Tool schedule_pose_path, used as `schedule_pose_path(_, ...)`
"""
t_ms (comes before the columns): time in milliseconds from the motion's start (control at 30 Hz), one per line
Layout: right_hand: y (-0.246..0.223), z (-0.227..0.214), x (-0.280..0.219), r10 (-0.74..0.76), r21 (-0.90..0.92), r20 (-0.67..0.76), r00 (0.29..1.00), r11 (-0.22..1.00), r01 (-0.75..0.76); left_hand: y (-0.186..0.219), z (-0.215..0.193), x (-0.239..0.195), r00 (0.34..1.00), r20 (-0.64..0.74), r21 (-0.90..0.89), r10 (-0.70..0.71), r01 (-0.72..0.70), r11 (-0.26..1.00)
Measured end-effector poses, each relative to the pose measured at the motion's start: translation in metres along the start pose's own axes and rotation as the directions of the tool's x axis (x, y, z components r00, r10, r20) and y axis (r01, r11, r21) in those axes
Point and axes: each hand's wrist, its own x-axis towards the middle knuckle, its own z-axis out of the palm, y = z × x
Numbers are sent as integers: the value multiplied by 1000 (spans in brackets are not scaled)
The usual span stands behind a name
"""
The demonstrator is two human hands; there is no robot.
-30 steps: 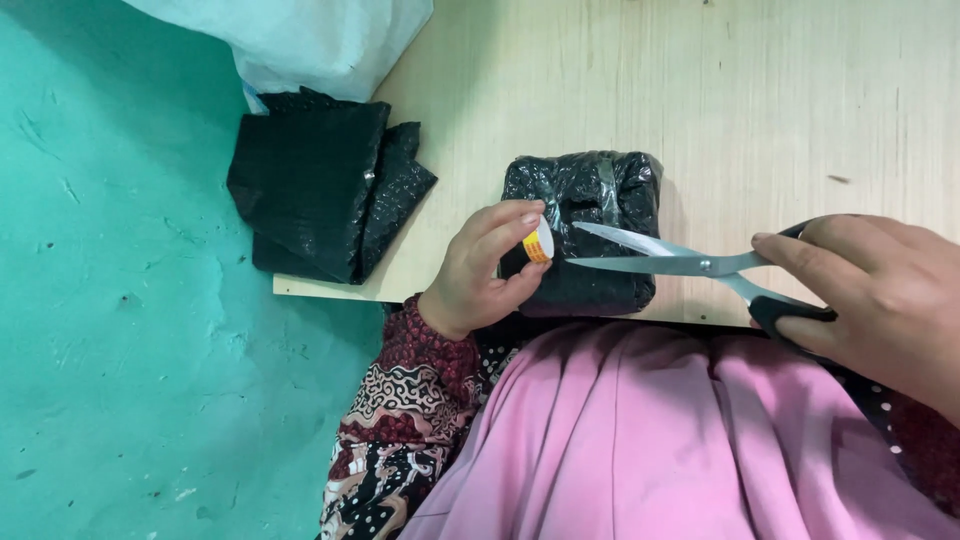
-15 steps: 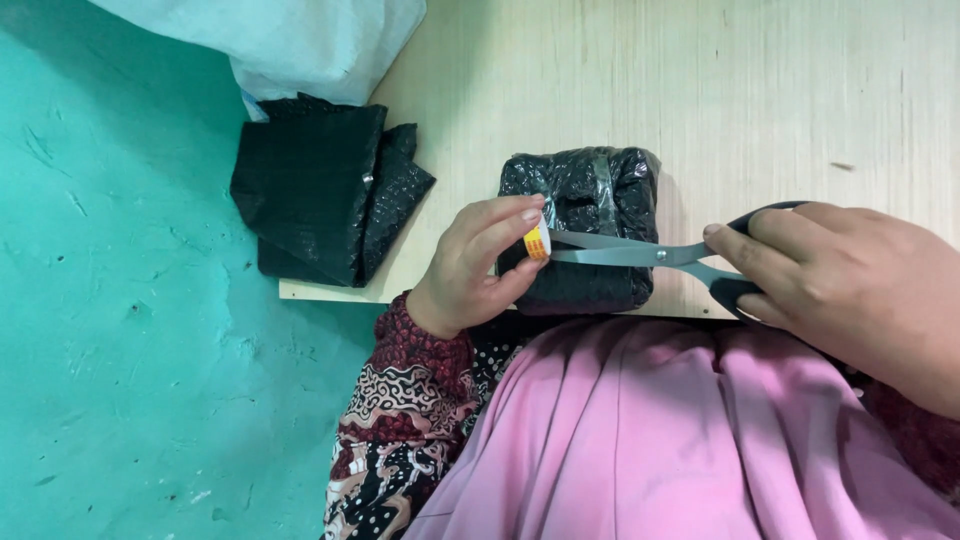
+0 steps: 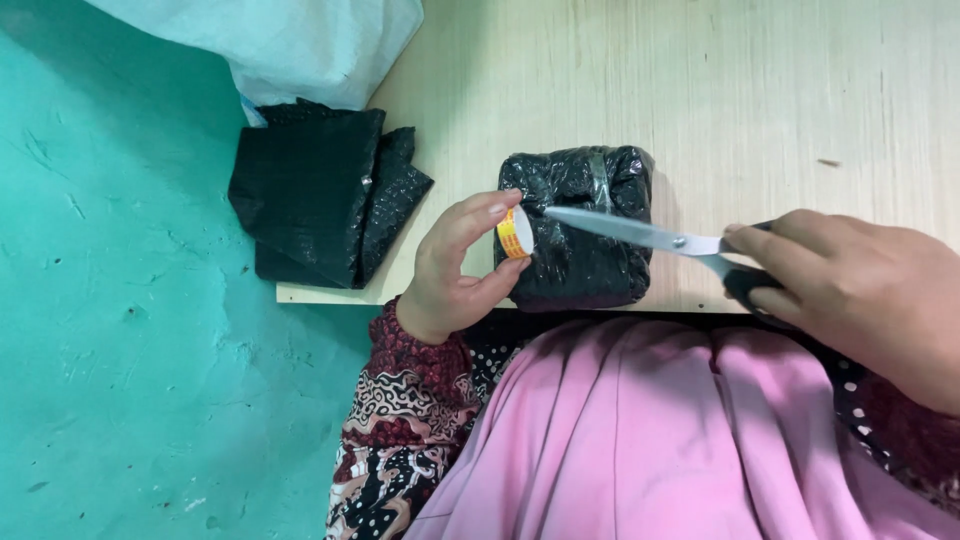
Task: The person secures a bubble-wrapped package with tape, cuts tape with scissors, and then folds and assembles a white cardboard box by hand.
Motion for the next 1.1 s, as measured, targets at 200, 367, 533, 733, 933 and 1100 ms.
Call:
schedule_pose_path(200, 35, 61, -41, 564, 395, -1, 826, 759, -518, 5, 17, -15, 990, -58, -460, -126, 85, 884)
schedule_pose_path(367, 62, 92, -67, 589, 14, -102, 801, 806, -591, 18, 42, -9, 983, -26, -660, -180, 118, 742)
schedule_pose_path(533, 51, 53, -59, 373, 13, -96, 923, 927, -374, 34, 73, 2, 979, 6, -837, -203, 116, 534)
schedule_pose_path(733, -19, 4, -49, 155, 383, -541, 827, 920, 78, 51, 114, 10, 984, 119, -875, -130, 166, 455)
schedule_pose_path(933, -52, -3, -53, -36, 493, -572, 819, 783, 379, 62, 146, 10, 965, 257, -856, -56, 254, 451)
schedule_pose_path(1100, -61, 0, -50, 20, 461, -690, 723, 783, 418, 62, 167, 2, 962, 262, -874, -77, 270, 405)
